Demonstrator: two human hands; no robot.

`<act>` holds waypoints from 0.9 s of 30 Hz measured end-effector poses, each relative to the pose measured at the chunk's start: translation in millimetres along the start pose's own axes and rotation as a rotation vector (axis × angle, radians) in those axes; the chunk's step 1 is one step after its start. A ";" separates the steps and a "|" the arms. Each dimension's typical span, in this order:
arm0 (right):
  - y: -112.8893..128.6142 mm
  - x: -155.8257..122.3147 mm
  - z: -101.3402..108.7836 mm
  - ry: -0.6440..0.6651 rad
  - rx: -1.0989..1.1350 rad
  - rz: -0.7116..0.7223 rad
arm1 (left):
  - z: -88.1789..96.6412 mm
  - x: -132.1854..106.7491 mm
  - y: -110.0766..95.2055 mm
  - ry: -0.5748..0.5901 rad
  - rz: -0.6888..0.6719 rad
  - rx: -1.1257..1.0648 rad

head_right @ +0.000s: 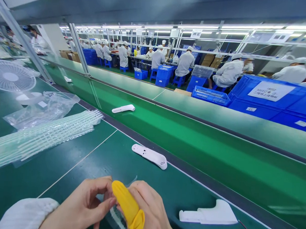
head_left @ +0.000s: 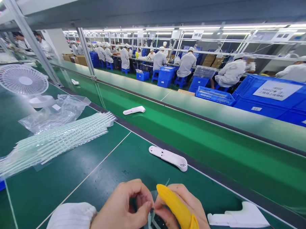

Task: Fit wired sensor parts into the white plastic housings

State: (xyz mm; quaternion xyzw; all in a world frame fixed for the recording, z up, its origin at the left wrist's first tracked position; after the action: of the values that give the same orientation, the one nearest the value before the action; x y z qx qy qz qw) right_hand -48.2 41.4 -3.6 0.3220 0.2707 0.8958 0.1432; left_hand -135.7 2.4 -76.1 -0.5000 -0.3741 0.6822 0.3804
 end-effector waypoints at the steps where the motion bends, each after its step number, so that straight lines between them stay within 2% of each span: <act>1: -0.1 -1.0 0.0 0.009 -0.014 -0.002 | 0.0 -1.0 -2.7 -0.006 -0.004 0.018; 4: 3.3 -2.8 0.4 0.016 -0.057 0.033 | -1.6 -3.2 -10.7 -0.008 -0.016 0.048; 6: 6.7 -3.7 -4.3 0.066 -0.112 0.069 | -3.1 -3.3 -11.8 -0.002 -0.006 0.058; 9: 9.6 -6.6 -12.4 0.131 -0.194 0.115 | -6.2 -1.2 -4.2 0.018 0.043 0.004; 12: 9.7 -11.1 -12.5 0.070 -0.232 0.145 | -12.2 1.7 7.7 0.060 0.107 -0.151; 16: 0.2 -17.0 -10.4 -0.044 -0.221 0.081 | -16.0 4.4 13.2 0.074 0.136 -0.347; 19: -4.7 -18.8 -10.8 -0.074 -0.195 0.047 | -13.4 6.3 14.8 0.054 0.140 -0.417; 24: -14.1 -18.1 -8.9 -0.073 -0.107 -0.004 | 5.0 10.1 17.0 -0.052 0.084 -0.430; 27: -23.3 -18.4 -9.6 -0.052 -0.054 -0.079 | 10.2 12.1 20.6 -0.063 0.081 -0.369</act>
State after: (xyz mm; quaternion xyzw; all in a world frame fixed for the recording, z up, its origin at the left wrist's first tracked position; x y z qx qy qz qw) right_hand -38.7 48.7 -32.4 0.3302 0.2551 0.8878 0.1940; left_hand -151.1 2.9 -97.0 -0.5542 -0.4842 0.6322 0.2425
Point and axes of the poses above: each hand's wrist, its own x-axis towards the middle knuckle, its own z-axis out of the back of the hand, y = z × x, the point moved 10 cm from there along x, towards the middle knuckle, and after that the axes turned 1 degree about z, right-handed, at the moved point
